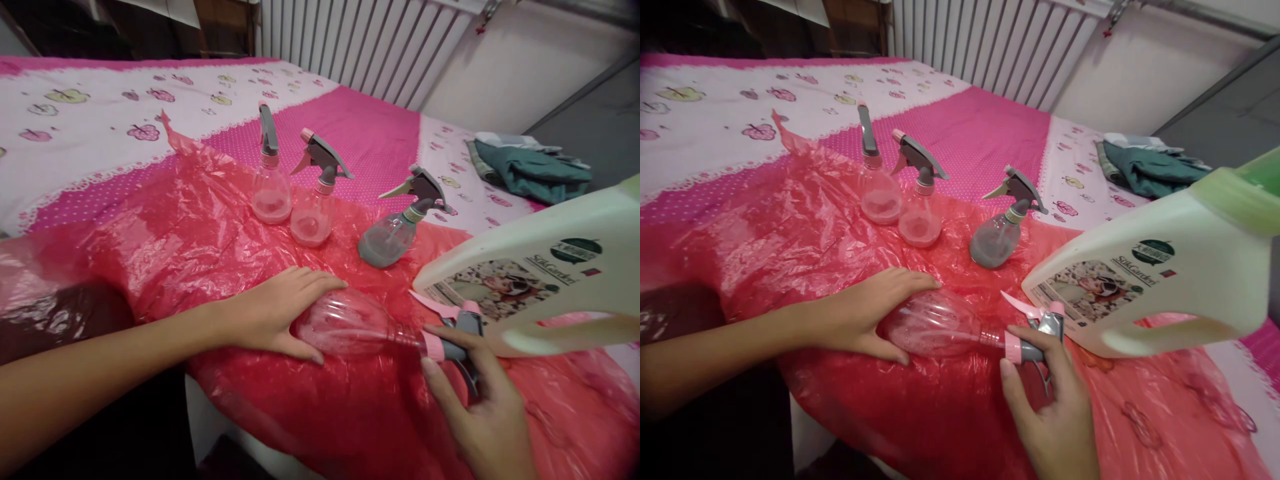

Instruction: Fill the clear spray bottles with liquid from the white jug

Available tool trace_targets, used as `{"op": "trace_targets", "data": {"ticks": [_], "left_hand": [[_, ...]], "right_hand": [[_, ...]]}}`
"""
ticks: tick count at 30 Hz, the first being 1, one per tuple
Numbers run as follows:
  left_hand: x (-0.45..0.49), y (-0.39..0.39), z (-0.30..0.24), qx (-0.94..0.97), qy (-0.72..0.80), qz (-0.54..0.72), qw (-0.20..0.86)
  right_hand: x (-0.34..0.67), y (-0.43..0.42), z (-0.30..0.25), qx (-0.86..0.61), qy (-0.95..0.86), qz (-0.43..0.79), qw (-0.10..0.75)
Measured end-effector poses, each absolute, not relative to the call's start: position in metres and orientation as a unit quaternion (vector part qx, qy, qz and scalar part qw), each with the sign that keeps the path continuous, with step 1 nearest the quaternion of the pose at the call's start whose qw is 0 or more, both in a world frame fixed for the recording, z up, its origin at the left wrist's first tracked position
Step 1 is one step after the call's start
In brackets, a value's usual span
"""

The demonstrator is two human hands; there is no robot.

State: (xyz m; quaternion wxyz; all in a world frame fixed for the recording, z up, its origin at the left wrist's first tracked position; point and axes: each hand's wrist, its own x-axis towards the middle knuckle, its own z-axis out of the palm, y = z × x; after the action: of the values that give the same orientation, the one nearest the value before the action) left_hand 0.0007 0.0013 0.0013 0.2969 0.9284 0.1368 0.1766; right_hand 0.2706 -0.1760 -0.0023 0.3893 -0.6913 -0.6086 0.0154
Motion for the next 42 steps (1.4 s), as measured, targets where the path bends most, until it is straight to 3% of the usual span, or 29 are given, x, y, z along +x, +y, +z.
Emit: {"op": "trace_targets", "data": {"ticks": [13, 21, 29, 42], "left_hand": [[0.001, 0.0, 0.003, 0.928, 0.137, 0.175, 0.298], [-0.001, 0.0, 0.003, 0.917, 0.15, 0.174, 0.326], [-0.001, 0.001, 0.002, 0.908, 0.155, 0.174, 0.347], [0.0, 0.001, 0.002, 0.918, 0.143, 0.175, 0.325]], "right_hand": [[0.271, -0.176, 0.0, -0.687, -0.617, -0.018, 0.383], [0.265, -0.174, 0.0, -0.677, -0.636, -0.118, 0.35], [0.267, -0.172, 0.007, -0.686, -0.623, -0.031, 0.373], [0.266, -0.176, 0.003, -0.703, -0.61, -0.09, 0.353]]}}
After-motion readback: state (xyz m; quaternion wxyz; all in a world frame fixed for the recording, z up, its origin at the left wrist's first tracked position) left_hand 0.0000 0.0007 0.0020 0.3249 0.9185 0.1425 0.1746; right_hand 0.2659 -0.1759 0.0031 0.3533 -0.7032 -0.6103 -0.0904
